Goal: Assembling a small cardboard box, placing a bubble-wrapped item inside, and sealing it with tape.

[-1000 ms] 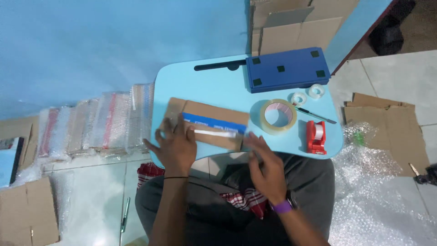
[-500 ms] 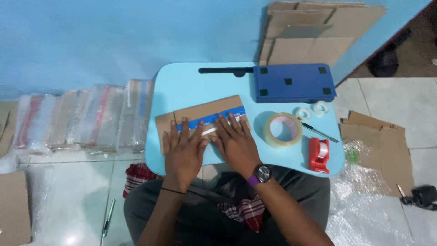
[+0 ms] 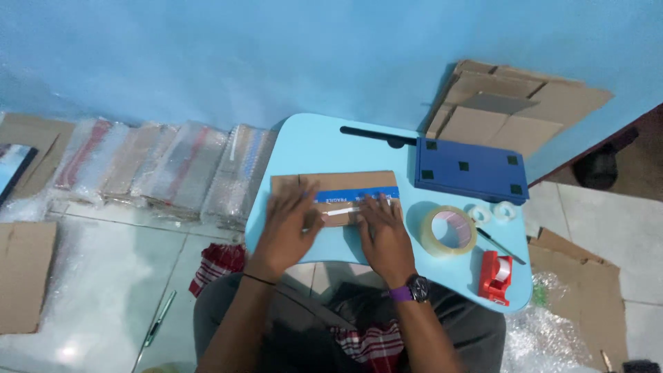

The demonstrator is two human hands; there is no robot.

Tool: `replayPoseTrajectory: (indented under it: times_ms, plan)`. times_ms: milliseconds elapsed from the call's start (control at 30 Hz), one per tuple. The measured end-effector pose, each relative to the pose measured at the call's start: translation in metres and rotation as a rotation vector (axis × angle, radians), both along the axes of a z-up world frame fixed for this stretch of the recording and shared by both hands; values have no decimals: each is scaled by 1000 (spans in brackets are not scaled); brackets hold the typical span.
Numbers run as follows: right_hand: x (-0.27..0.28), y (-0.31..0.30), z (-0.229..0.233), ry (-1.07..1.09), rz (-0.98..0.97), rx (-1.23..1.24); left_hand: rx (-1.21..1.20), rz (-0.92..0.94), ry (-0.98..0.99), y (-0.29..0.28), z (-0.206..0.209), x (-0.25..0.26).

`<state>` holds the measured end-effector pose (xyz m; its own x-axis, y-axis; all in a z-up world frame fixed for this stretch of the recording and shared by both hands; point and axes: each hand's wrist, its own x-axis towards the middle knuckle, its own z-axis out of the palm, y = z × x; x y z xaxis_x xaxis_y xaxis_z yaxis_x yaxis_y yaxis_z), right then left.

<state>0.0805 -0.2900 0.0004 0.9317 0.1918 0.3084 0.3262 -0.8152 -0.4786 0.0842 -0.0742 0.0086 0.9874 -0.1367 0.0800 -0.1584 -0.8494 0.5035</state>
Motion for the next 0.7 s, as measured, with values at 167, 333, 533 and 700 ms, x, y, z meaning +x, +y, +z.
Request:
replayPoseTrajectory:
  times_ms: [167,333,533,700]
  plan:
    - [21,-8,-9,-117,-30,-146,167,-14,-171,4,-18,16]
    - [31,-6,-37,-195,-100,-291,158,19,-216,-4,-20,22]
    - [28,1,-22,-115,-95,-309,166,12,-97,-7,-13,19]
    - [4,26,-13,-149,-29,-285,170,-64,-319,-42,-17,-3]
